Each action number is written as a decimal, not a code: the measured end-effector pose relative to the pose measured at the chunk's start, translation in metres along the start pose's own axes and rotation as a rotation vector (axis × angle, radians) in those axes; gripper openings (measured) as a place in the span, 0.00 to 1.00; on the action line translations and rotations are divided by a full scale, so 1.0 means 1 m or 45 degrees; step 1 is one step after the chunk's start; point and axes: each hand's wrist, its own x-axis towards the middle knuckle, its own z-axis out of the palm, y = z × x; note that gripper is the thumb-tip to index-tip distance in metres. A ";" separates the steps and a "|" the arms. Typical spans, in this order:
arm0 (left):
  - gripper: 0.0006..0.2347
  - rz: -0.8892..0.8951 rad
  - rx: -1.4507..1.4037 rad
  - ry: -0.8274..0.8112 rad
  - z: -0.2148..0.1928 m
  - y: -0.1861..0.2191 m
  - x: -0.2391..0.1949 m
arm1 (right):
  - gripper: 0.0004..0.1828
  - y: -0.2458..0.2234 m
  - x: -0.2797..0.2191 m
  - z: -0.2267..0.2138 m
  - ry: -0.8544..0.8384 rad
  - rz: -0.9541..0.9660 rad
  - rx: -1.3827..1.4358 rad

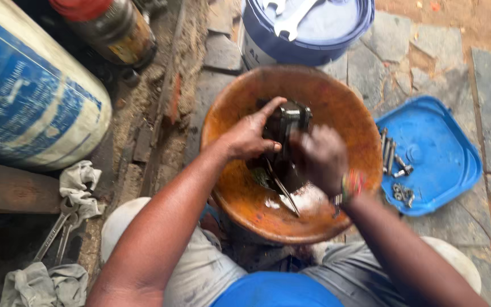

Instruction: The person scrubs a greasy mechanical part with a brush and their hands inside a basin filled with liquid. They rotate the part to clean different sides and occasionally dip it into the liquid.

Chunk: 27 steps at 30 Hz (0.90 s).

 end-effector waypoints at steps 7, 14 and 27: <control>0.48 -0.082 0.012 0.102 0.011 0.009 -0.002 | 0.08 -0.009 0.002 0.003 0.110 0.137 -0.029; 0.47 -0.127 0.001 0.045 0.009 0.004 -0.002 | 0.07 0.009 0.004 0.012 0.037 0.209 -0.091; 0.58 -0.125 0.125 0.077 0.022 -0.013 -0.010 | 0.12 -0.012 -0.032 0.008 0.015 0.252 0.125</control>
